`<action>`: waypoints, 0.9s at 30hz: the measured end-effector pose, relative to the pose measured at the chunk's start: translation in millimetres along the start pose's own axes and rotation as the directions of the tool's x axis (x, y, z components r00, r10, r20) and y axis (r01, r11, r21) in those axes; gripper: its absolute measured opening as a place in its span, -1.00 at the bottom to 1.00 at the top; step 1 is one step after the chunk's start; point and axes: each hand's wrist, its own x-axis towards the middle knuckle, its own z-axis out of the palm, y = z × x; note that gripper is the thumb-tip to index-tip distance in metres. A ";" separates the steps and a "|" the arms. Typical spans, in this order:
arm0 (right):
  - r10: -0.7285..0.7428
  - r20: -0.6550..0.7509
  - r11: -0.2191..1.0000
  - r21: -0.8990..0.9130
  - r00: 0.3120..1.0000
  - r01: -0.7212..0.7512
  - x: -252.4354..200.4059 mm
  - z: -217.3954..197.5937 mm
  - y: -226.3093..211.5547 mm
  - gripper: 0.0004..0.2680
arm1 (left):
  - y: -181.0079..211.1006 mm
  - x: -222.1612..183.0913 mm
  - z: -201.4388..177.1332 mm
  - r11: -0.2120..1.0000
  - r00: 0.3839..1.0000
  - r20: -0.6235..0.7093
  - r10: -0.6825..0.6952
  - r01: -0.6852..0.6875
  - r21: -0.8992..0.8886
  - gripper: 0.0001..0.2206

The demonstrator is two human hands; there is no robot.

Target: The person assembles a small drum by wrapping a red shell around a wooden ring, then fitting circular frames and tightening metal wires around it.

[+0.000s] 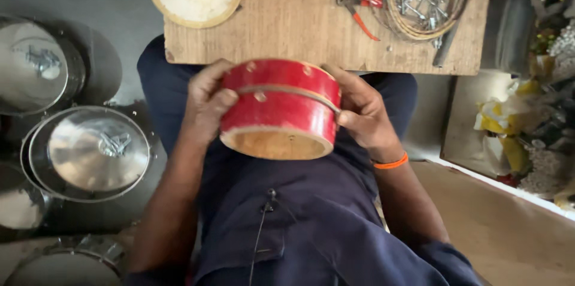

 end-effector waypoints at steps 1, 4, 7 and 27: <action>-0.015 0.002 1.000 0.015 1.000 0.015 -3.5 -2.9 4.1 -0.37 | 6.8 -3.2 2.9 0.994 0.999 0.043 -0.023 0.018 0.109 -0.43; -0.053 -0.004 0.997 0.054 0.999 0.053 -9.5 -9.7 14.9 -0.40 | 26.0 -8.6 13.5 0.983 0.991 0.067 -0.116 0.105 0.152 -0.54; -0.063 -0.046 0.997 0.041 0.997 0.064 -17.2 -9.6 20.0 -0.39 | 42.8 -7.8 19.5 0.966 0.988 0.126 -0.094 0.060 0.250 -0.59; 0.007 -0.148 0.962 -0.270 0.989 -0.047 10.1 2.8 19.2 -0.52 | 3.4 -11.4 28.5 0.967 0.954 -0.209 -0.213 0.174 -0.188 -0.59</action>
